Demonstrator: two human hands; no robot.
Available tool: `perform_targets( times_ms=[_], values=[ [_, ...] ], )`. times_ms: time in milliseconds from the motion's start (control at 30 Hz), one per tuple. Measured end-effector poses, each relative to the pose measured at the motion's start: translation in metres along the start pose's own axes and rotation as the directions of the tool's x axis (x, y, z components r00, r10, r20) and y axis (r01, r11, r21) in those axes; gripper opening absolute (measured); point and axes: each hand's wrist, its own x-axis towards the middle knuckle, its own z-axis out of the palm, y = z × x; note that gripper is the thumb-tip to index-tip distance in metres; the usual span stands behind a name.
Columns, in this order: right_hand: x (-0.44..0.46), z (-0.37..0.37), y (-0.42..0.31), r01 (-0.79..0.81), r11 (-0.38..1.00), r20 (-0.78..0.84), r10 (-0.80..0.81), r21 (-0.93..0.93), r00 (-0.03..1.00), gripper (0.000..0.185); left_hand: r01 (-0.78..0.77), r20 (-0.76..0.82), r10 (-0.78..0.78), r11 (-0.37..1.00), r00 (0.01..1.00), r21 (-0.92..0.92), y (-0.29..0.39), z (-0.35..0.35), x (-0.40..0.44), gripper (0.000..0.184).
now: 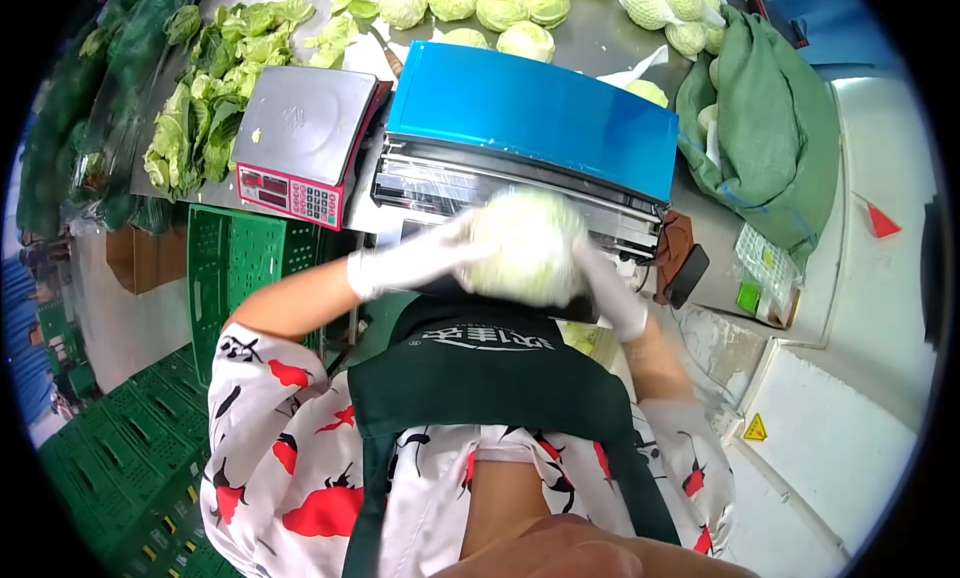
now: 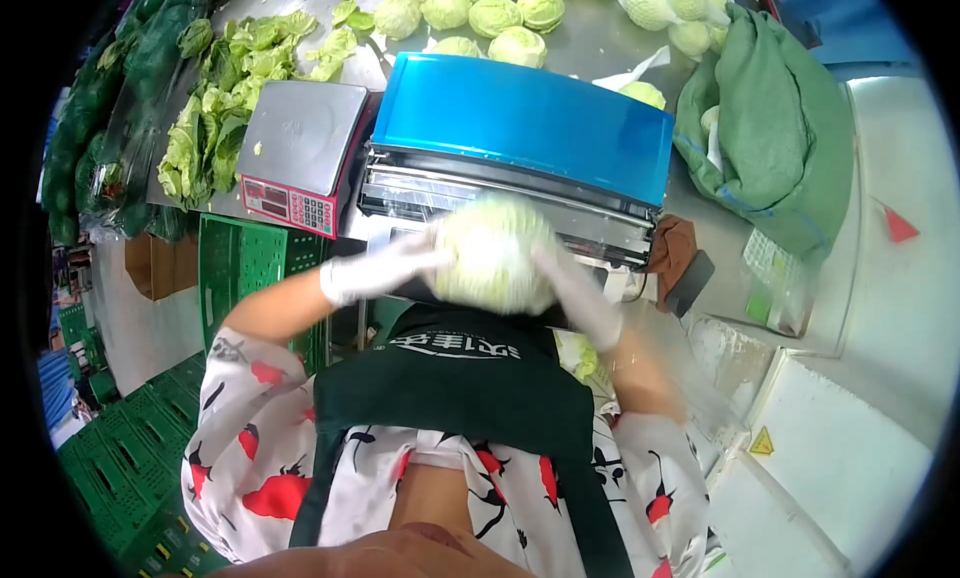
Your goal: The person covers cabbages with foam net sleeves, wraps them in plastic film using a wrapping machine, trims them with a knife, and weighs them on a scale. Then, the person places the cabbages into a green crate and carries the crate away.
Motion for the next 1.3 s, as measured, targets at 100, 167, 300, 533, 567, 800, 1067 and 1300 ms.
perform_targets(
  times_ms=[100, 167, 300, 533, 567, 800, 1067, 1300],
  values=[
    [-0.033, 0.023, 0.053, -0.03, 0.997, 0.012, 0.03, 0.076, 0.999, 0.069, -0.086, 0.074, 0.081, 0.994, 0.994, 0.069, -0.059, 0.023, -0.016, 0.078],
    [-0.028, 0.033, 0.067, -0.152, 0.961, 0.003, 0.155, 0.233, 0.988, 0.065, 0.128, 0.057, -0.121, 0.981, 0.991, -0.145, -0.075, 0.022, -0.013, 0.075],
    [0.021, 0.012, 0.093, -0.368, 0.811, 0.216, 0.3, 0.456, 0.929, 0.066, 0.368, 0.059, -0.371, 0.867, 0.927, -0.337, -0.089, 0.004, 0.009, 0.073],
    [-0.027, -0.004, 0.14, 0.001, 0.95, -0.114, -0.039, -0.311, 0.993, 0.039, 0.102, -0.195, -0.142, 0.974, 0.971, -0.201, -0.12, 0.021, -0.039, 0.061],
    [-0.037, 0.0, 0.152, 0.102, 0.913, -0.229, -0.205, -0.394, 0.952, 0.035, 0.006, -0.293, 0.055, 0.979, 0.954, 0.204, -0.144, 0.02, -0.047, 0.056],
    [-0.06, 0.001, 0.121, 0.076, 0.991, -0.665, 0.019, 0.114, 0.747, 0.036, -0.269, -0.551, 0.221, 0.963, 0.805, -0.007, -0.113, 0.015, -0.062, 0.037],
    [0.009, 0.03, 0.301, -0.188, 0.961, -0.36, 0.106, -0.201, 0.927, 0.024, 0.043, -0.31, 0.068, 0.94, 0.948, 0.338, -0.259, 0.011, -0.015, 0.018],
    [0.072, 0.067, 0.227, 0.126, 0.897, 0.455, -0.331, 0.423, 0.827, 0.051, -0.193, 0.013, 0.5, 0.311, 0.866, 0.931, -0.178, -0.009, -0.019, 0.039]
  ],
)
